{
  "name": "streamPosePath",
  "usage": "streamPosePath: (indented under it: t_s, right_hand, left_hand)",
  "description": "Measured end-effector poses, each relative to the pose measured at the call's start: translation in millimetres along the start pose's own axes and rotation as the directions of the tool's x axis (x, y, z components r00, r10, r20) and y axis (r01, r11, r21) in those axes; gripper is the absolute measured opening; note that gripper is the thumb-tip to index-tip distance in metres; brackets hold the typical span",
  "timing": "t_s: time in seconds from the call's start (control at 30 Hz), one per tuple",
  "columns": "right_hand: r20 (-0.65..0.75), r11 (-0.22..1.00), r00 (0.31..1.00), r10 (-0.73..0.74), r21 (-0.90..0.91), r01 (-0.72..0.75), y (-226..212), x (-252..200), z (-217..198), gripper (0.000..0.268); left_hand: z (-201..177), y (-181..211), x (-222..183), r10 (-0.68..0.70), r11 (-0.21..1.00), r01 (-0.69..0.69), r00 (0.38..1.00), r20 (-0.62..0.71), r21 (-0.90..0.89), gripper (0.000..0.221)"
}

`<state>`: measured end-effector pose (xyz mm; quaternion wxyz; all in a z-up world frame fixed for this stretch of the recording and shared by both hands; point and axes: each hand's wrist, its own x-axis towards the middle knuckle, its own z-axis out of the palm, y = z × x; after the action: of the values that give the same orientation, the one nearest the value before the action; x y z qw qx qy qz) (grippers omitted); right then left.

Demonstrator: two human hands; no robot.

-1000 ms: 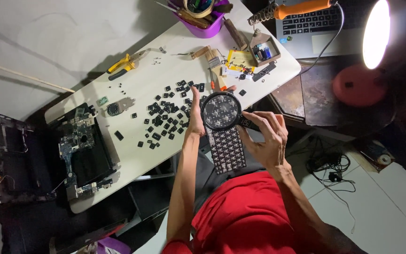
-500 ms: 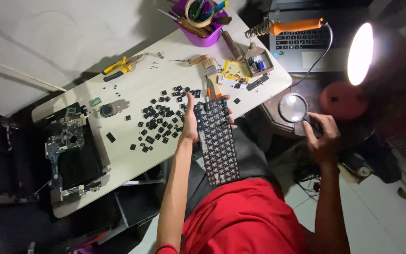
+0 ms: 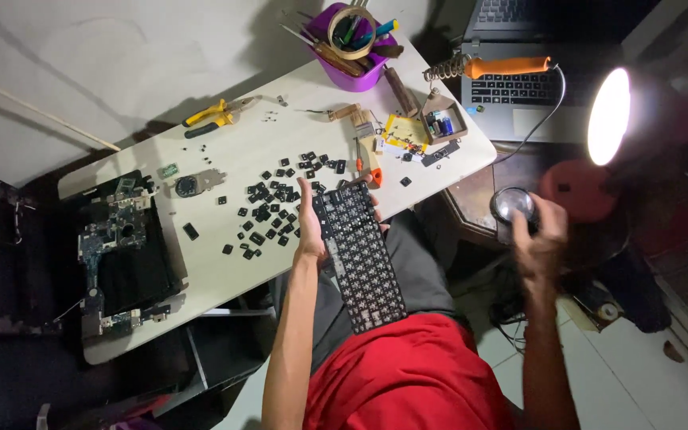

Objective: Repairing a laptop keyboard by inspecting it with a magnifying glass and reattaching key caps.

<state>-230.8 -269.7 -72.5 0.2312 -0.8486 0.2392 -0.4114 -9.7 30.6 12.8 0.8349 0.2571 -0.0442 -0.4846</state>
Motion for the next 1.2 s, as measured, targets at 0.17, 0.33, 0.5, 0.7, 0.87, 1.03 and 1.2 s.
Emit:
streamPosePath:
  t_s: [0.17, 0.33, 0.5, 0.7, 0.87, 1.03, 1.2]
  right_hand:
    - [0.053, 0.97, 0.972, -0.228, -0.076, 0.232, -113, 45, 73, 0.02]
    - [0.336, 0.961, 0.901, -0.274, 0.071, 0.266, -161, 82, 157, 0.009]
    - [0.596, 0.939, 0.787, -0.162, -0.153, 0.309, -140, 93, 231, 0.02]
    - [0.593, 0.977, 0.804, 0.042, -0.191, 0.09, -124, 98, 267, 0.027]
    - [0.58, 0.998, 0.814, 0.005, 0.052, -0.044, -140, 104, 222, 0.025]
    - [0.557, 0.949, 0.83, 0.0, 0.262, -0.176, -163, 111, 158, 0.024]
    - [0.607, 0.583, 0.795, -0.017, 0.652, -0.485, -191, 109, 89, 0.034]
  left_hand:
    - [-120, -4, 38, 0.131, 0.987, -0.094, 0.942, -0.309, 0.132, 0.102]
    - [-36, 12, 8, 0.356, 0.876, -0.083, 0.775, -0.522, 0.475, 0.108]
    - [-39, 13, 6, 0.329, 0.899, -0.091, 0.787, -0.522, 0.429, 0.105]
    - [-52, 5, 14, 0.402, 0.864, -0.151, 0.78, -0.479, 0.48, 0.095]
    - [-43, 4, 8, 0.413, 0.856, -0.152, 0.777, -0.476, 0.495, 0.095]
    - [-48, 2, 18, 0.371, 0.894, -0.143, 0.767, -0.524, 0.424, 0.102]
    - [-37, 6, 23, 0.334, 0.891, -0.056, 0.754, -0.566, 0.45, 0.108]
